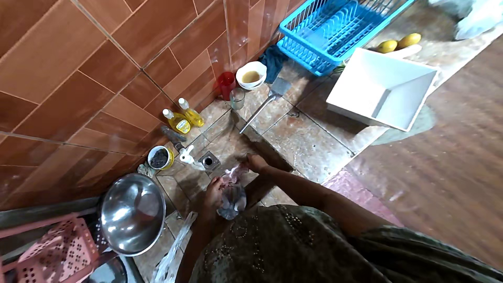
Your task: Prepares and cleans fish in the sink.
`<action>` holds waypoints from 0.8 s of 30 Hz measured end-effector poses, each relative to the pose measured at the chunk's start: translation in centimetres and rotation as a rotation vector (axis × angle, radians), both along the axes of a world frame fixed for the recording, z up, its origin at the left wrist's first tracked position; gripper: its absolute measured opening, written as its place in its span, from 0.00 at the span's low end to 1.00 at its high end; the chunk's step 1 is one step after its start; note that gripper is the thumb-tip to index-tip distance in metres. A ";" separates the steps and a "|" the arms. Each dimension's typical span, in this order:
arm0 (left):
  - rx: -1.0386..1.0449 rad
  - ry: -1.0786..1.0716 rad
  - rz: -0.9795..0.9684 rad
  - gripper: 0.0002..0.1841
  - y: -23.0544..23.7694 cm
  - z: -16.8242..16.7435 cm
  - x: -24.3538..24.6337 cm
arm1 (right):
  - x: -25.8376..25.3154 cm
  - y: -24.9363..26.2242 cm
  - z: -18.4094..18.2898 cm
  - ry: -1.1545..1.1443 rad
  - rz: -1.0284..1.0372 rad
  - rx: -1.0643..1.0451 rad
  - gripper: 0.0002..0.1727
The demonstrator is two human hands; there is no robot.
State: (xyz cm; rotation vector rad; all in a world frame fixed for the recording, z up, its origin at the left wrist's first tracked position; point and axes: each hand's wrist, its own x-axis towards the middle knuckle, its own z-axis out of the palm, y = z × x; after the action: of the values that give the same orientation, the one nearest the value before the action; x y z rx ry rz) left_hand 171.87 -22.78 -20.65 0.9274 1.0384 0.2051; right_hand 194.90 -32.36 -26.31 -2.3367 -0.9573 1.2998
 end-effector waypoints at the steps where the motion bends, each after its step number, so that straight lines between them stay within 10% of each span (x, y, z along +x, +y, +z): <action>1: -0.001 0.013 0.015 0.12 0.1 -0.2 0.0 | 0.4 -0.2 -0.4 -0.007 0.001 -0.018 0.25; 6: -0.046 0.044 0.161 0.17 0.7 -0.3 1.0 | 0.8 -0.9 -1.1 0.138 -0.126 0.065 0.24; 11: 0.107 0.007 0.093 0.19 2.1 0.2 1.2 | -1.1 -0.1 -0.1 0.951 -0.718 0.347 0.11; 18: 0.152 0.094 -0.008 0.42 2.7 -2.4 0.1 | -3.5 3.3 4.7 1.141 -0.540 0.431 0.09; 24: -0.167 -0.104 0.223 0.21 1.9 -1.5 -0.2 | -4.4 4.3 7.5 1.287 -0.490 0.456 0.11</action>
State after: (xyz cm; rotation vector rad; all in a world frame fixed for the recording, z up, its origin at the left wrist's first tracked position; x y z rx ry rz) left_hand 171.68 -20.89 -22.16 0.6435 1.0449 0.3440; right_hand 190.55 -28.01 -18.84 -0.9017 -0.1706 1.6694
